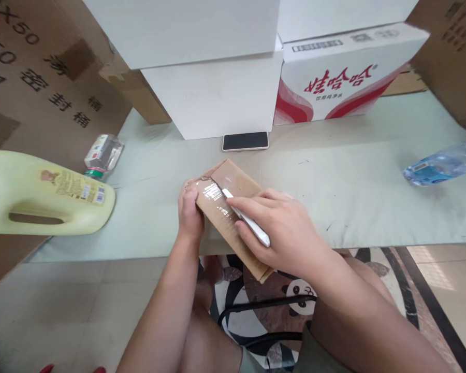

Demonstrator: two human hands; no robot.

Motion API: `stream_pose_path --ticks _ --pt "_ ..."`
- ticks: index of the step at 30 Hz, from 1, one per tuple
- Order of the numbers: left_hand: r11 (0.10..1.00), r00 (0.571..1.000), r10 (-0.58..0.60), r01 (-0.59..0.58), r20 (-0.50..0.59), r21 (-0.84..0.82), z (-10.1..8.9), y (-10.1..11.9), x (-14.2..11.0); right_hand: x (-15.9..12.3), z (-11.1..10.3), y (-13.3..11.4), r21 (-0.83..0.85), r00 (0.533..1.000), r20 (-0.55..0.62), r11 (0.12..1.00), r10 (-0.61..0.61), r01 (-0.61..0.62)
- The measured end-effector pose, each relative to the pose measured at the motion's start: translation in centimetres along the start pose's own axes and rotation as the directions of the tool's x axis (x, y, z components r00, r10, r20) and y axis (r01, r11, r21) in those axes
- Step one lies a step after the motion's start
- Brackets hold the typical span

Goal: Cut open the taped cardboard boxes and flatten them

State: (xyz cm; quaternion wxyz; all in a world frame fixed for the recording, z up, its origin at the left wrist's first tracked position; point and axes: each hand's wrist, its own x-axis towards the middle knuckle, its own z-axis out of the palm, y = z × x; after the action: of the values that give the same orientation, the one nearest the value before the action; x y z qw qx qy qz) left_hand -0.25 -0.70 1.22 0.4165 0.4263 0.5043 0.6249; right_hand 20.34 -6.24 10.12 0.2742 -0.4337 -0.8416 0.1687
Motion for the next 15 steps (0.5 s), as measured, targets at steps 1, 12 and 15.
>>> stream_pose_path --ticks 1,12,15 --pt "1.0 1.0 0.003 -0.003 -0.002 0.001 0.0 0.0 0.0 0.0 0.1 0.0 -0.024 1.0 0.012 1.0 0.002 -0.002" --pt "0.999 0.998 -0.024 0.026 0.054 -0.027 -0.3 0.0 -0.1 -1.0 -0.8 -0.1 0.213 0.968 -0.241 0.977 0.075 -0.023" --pt "0.999 0.998 -0.031 0.032 0.049 -0.023 -0.2 0.3 -0.1 -1.8 -0.5 0.3 0.288 0.928 -0.356 0.958 0.106 0.001"
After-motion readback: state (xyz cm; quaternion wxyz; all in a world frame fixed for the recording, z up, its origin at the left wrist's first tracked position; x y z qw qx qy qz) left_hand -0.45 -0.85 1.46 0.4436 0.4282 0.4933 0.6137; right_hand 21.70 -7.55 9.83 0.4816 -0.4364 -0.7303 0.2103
